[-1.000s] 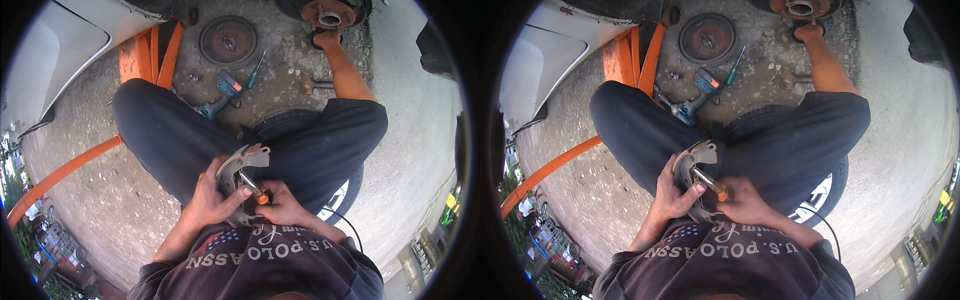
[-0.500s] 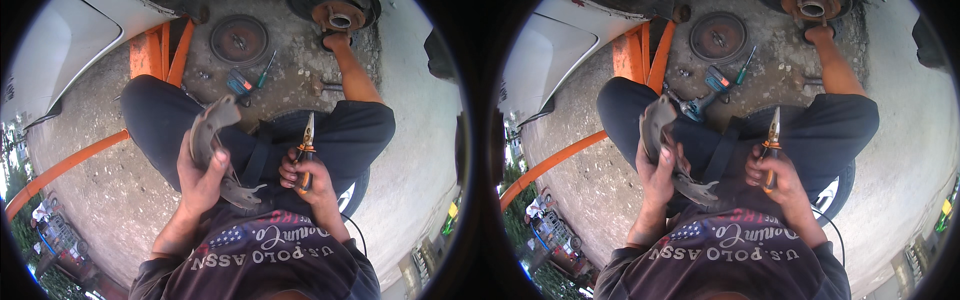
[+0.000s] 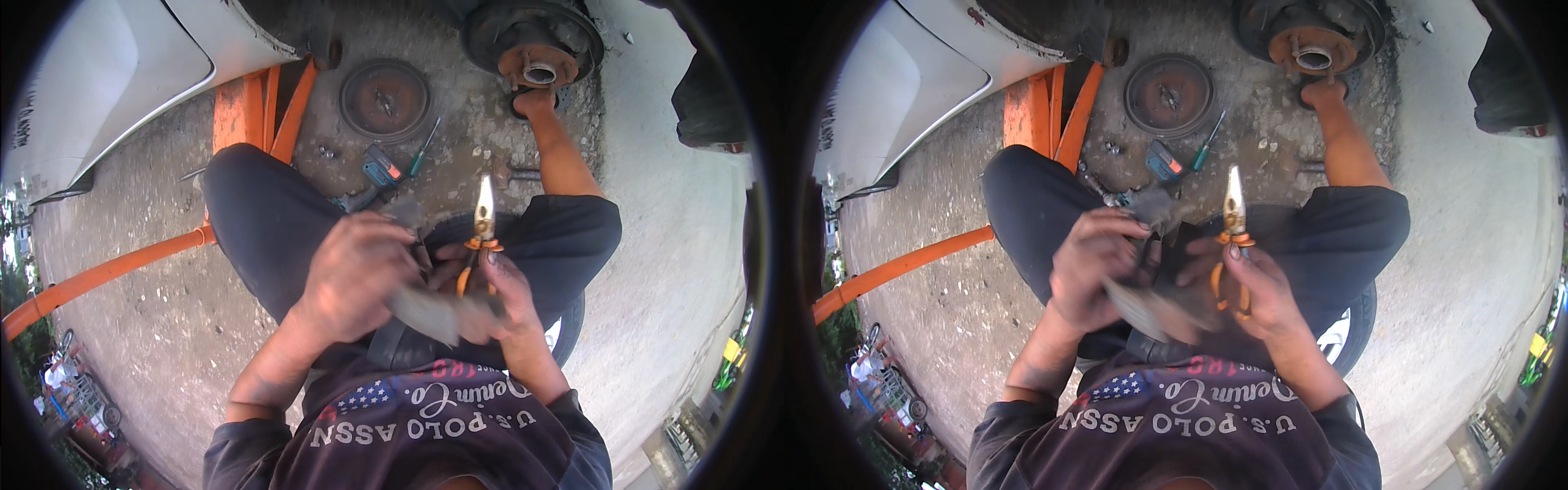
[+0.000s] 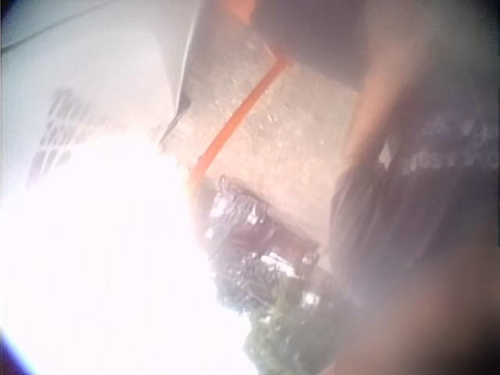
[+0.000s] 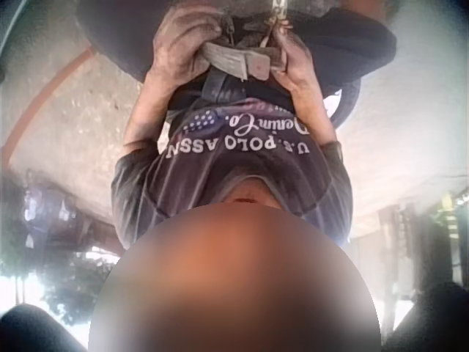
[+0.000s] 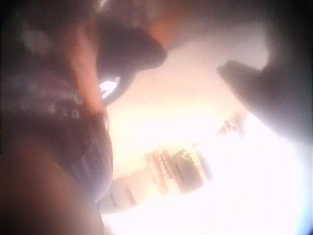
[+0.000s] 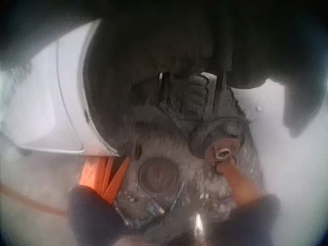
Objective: The person removes brake shoes from a drum brake assembly using a screwdriver and pliers, then cleans and adjusts the components while sitting on the ground next to a lifted car.
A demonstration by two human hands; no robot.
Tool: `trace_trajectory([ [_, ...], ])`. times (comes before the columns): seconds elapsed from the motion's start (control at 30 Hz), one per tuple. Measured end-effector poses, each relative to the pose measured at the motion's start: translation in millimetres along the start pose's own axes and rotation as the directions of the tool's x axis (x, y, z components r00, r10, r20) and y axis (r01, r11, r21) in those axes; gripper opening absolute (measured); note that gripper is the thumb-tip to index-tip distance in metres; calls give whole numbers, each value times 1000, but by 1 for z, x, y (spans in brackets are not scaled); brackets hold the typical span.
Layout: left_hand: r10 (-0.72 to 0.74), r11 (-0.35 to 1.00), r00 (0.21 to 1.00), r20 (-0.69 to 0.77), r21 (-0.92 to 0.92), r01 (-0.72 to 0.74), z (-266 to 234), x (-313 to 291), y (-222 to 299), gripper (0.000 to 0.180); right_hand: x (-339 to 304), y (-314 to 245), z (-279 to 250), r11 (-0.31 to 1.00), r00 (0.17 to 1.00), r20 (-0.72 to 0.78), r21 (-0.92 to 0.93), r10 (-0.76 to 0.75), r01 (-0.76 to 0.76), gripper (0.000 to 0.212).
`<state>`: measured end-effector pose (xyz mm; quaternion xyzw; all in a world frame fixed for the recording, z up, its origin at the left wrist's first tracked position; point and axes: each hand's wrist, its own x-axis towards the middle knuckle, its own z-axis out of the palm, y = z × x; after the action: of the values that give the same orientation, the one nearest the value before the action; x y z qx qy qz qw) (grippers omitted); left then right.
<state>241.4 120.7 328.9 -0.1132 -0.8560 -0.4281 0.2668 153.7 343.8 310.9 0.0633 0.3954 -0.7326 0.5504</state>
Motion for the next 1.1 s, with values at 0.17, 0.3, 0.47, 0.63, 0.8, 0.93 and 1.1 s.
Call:
trace_trajectory([
  [0.17,269,951,951,155,114,-287,5,-19,3,22,6,8,13,996,981,176,10,-87,86,49],
  [0.3,190,943,982,-5,280,-181,-2,-35,-1,23,14,11,18,930,968,201,-302,-153,210,51],
  [0.47,-176,953,983,-53,242,184,1,-40,-1,84,14,7,23,784,948,226,-536,-225,313,42],
  [0.63,-472,826,851,231,-222,518,-1,-40,0,89,17,-1,28,660,937,247,-665,-249,350,36],
  [0.8,-514,588,773,372,-504,633,-5,-49,-1,70,17,-2,28,649,950,232,-694,-207,311,32],
  [0.93,-613,337,738,282,-752,567,-9,-46,-8,38,24,-1,22,600,921,266,-700,-283,387,32],
  [1.1,-791,106,591,155,-918,383,8,-34,1,42,34,2,20,557,928,235,-747,-291,364,32],
])
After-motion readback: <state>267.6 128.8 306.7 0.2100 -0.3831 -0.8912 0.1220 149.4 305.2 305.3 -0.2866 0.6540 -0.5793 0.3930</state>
